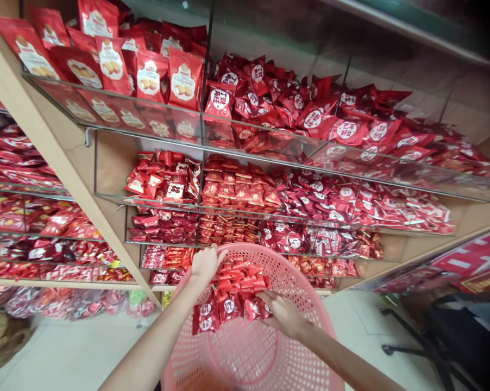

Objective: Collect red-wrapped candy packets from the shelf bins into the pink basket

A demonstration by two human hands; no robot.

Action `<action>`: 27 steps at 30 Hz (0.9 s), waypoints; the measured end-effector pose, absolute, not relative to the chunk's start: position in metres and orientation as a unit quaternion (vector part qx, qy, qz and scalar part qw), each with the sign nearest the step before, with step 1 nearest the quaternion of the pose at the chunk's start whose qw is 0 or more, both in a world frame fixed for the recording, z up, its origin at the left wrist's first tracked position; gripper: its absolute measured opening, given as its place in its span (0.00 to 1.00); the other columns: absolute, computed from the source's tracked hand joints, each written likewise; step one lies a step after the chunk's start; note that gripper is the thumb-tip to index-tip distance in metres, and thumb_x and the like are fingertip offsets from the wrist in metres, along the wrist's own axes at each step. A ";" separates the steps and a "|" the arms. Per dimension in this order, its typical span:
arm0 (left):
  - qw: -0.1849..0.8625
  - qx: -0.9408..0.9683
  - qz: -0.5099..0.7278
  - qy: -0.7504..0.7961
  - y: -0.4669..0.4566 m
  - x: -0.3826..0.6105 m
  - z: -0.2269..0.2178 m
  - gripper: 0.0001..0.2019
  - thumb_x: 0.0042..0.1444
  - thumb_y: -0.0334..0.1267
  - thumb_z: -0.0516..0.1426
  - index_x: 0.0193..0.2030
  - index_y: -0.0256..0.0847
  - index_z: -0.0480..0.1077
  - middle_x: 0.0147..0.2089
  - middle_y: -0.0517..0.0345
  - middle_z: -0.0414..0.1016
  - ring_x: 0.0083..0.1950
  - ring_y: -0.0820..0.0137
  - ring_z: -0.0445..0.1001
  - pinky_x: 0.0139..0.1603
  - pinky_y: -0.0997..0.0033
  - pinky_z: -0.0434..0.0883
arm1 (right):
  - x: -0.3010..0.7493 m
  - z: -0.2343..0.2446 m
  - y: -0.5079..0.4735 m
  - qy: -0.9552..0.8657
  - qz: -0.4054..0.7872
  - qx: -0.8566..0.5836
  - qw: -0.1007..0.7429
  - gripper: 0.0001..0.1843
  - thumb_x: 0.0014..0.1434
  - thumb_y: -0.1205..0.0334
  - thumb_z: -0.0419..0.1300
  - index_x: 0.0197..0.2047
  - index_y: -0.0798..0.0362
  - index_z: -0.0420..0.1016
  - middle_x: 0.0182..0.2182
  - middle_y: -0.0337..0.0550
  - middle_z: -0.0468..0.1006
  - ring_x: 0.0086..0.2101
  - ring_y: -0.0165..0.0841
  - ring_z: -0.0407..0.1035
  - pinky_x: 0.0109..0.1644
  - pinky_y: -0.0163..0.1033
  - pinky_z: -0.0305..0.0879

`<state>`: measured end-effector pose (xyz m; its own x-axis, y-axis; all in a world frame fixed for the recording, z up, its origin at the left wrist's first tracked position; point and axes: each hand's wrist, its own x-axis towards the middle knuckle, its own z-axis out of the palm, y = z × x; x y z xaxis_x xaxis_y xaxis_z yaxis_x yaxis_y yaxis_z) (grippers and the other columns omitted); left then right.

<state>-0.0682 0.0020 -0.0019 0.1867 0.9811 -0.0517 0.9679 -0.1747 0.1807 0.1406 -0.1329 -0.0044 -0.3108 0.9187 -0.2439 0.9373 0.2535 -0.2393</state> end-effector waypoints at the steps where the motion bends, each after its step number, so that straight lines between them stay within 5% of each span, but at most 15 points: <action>1: 0.087 0.765 0.036 0.637 0.002 -0.068 -0.001 0.30 0.52 0.55 0.32 0.45 0.36 0.62 0.35 0.45 0.72 0.39 0.63 0.71 0.38 0.67 0.64 | 0.144 -0.003 -0.134 0.786 -0.174 0.592 0.026 0.24 0.48 0.58 0.56 0.50 0.49 0.60 0.45 0.45 0.65 0.42 0.36 0.63 0.44 0.37 0.58; 14: 0.079 0.759 0.052 0.644 0.003 -0.067 -0.006 0.32 0.51 0.58 0.32 0.44 0.37 0.62 0.34 0.46 0.72 0.38 0.62 0.71 0.36 0.65 0.65 | 0.126 -0.018 -0.137 0.805 -0.041 0.583 0.102 0.21 0.46 0.58 0.59 0.44 0.54 0.65 0.42 0.50 0.66 0.42 0.41 0.63 0.42 0.42 0.61; 27: 0.070 0.759 0.041 0.646 0.002 -0.066 -0.004 0.31 0.52 0.56 0.31 0.45 0.37 0.62 0.34 0.46 0.72 0.38 0.62 0.71 0.35 0.66 0.65 | 0.121 -0.033 -0.134 0.770 -0.088 0.625 0.095 0.19 0.49 0.58 0.57 0.45 0.53 0.63 0.43 0.48 0.67 0.41 0.38 0.65 0.40 0.38 0.63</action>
<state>-0.0664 0.0023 -0.0038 0.1626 0.9863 -0.0274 0.9748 -0.1563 0.1590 0.1210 -0.1339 -0.0327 -0.2013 0.9454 -0.2563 0.9788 0.2041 -0.0159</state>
